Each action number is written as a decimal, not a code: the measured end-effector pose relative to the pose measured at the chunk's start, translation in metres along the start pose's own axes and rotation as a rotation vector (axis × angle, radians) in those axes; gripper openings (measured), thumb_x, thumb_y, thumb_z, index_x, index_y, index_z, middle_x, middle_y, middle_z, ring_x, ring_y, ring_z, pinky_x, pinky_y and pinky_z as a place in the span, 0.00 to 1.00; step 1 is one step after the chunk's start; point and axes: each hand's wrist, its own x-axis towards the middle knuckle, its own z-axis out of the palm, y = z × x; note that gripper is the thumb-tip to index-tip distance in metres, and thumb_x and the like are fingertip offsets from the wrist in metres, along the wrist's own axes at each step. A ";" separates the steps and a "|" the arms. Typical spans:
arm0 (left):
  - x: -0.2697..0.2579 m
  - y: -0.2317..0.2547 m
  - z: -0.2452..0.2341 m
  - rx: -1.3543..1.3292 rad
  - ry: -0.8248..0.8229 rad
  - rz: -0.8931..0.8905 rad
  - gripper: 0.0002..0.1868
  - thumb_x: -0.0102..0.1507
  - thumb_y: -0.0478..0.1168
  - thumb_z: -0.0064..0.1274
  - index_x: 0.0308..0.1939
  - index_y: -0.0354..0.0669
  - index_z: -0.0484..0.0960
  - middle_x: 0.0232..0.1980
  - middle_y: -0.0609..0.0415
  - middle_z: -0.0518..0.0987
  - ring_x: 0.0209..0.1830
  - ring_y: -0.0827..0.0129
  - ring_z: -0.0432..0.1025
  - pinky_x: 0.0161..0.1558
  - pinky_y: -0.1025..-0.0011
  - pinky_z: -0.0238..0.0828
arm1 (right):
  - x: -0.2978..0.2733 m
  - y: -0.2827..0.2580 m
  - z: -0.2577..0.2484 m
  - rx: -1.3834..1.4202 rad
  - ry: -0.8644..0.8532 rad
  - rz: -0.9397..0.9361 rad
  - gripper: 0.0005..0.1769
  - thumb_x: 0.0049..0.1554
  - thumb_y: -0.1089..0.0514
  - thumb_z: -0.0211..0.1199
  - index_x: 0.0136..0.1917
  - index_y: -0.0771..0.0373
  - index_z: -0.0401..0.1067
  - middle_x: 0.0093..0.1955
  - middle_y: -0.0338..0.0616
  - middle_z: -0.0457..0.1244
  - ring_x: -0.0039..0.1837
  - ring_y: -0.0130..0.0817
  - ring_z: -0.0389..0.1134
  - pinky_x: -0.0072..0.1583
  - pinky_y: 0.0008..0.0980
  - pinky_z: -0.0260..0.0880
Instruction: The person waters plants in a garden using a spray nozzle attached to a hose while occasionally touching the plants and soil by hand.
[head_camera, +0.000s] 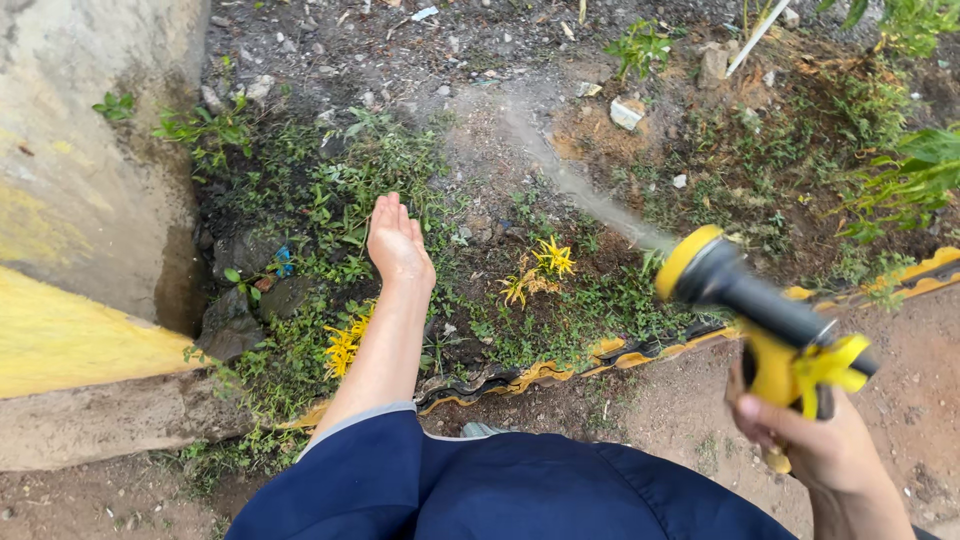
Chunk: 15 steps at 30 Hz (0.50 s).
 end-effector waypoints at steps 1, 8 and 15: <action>-0.001 -0.006 0.002 0.002 -0.017 -0.021 0.32 0.72 0.43 0.30 0.79 0.37 0.49 0.81 0.47 0.55 0.83 0.58 0.46 0.79 0.59 0.39 | -0.003 0.001 -0.002 -0.086 0.024 0.013 0.18 0.47 0.66 0.67 0.50 0.71 0.66 0.32 0.43 0.60 0.30 0.27 0.58 0.30 0.27 0.55; -0.017 -0.046 0.030 0.027 -0.070 -0.175 0.32 0.72 0.45 0.32 0.79 0.39 0.51 0.81 0.50 0.58 0.82 0.61 0.49 0.78 0.61 0.41 | -0.011 0.002 -0.024 -0.080 0.174 0.023 0.19 0.48 0.67 0.67 0.52 0.69 0.66 0.33 0.43 0.60 0.29 0.27 0.57 0.30 0.28 0.55; -0.039 -0.095 0.068 0.063 -0.115 -0.256 0.32 0.72 0.46 0.34 0.79 0.40 0.52 0.80 0.51 0.59 0.82 0.63 0.51 0.78 0.61 0.44 | -0.020 0.005 -0.057 -0.075 0.328 -0.066 0.17 0.53 0.67 0.69 0.54 0.70 0.67 0.35 0.44 0.59 0.32 0.29 0.59 0.33 0.29 0.58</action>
